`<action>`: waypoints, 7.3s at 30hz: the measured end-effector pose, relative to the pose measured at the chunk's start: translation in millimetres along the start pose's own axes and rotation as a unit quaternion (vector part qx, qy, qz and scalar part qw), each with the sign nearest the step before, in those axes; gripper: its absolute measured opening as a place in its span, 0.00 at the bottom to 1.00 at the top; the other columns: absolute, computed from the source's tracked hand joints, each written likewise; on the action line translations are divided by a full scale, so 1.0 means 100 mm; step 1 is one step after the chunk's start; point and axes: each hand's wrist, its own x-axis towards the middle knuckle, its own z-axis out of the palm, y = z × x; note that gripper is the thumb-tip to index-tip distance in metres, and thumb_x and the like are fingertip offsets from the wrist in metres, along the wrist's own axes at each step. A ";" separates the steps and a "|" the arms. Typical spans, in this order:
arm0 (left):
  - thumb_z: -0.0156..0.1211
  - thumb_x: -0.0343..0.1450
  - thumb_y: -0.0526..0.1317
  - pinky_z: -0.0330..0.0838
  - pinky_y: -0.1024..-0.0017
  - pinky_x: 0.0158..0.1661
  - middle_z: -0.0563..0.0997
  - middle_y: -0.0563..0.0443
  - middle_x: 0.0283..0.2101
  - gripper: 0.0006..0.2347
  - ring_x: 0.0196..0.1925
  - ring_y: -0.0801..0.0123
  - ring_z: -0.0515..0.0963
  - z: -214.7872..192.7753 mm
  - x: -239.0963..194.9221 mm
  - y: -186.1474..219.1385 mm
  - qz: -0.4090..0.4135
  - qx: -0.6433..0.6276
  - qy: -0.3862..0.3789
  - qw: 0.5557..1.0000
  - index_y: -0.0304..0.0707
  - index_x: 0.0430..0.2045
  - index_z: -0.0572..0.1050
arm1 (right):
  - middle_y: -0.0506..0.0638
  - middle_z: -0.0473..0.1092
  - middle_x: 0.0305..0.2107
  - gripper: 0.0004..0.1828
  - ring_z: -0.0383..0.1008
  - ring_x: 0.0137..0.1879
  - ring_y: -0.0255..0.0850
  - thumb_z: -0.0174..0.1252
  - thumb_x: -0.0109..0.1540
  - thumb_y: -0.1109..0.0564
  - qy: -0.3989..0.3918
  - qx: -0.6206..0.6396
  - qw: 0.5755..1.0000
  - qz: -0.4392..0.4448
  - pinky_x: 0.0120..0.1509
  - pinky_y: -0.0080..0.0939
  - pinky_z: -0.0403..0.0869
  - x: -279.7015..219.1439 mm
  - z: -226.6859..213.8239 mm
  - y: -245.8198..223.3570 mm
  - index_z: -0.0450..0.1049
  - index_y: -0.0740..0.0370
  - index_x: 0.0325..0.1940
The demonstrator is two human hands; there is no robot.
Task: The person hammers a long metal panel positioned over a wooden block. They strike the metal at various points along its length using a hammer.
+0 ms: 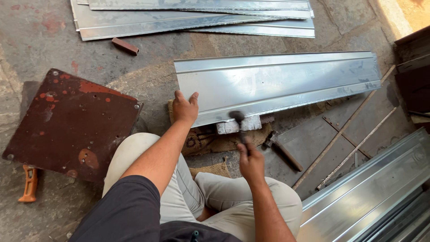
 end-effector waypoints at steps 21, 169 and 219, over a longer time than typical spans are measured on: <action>0.60 0.74 0.51 0.79 0.53 0.41 0.79 0.27 0.43 0.24 0.43 0.40 0.83 0.25 -0.10 0.00 -0.014 0.040 -0.002 0.999 0.26 0.49 0.61 | 0.51 0.73 0.23 0.16 0.69 0.28 0.36 0.61 0.69 0.49 0.000 -0.012 0.996 0.092 0.33 0.38 0.69 0.16 0.02 0.34 0.79 0.65 0.51; 0.36 0.78 0.54 0.68 0.51 0.54 0.63 0.39 0.69 0.29 0.63 0.45 0.66 0.73 -0.13 0.22 0.049 0.205 -0.140 0.967 0.32 0.70 0.50 | 0.55 0.76 0.27 0.21 0.73 0.26 0.39 0.60 0.67 0.55 -0.005 -0.093 0.996 -0.004 0.32 0.39 0.71 -0.25 -0.03 -0.07 0.73 0.63 0.63; 0.38 0.79 0.57 0.79 0.49 0.41 0.83 0.35 0.45 0.22 0.44 0.44 0.84 0.90 0.45 0.62 -0.021 0.173 -0.042 0.984 0.35 0.54 0.60 | 0.43 0.64 0.19 0.20 0.59 0.18 0.28 0.55 0.68 0.56 0.028 0.316 0.937 0.146 0.19 0.30 0.59 -0.17 -0.26 0.19 0.71 0.68 0.62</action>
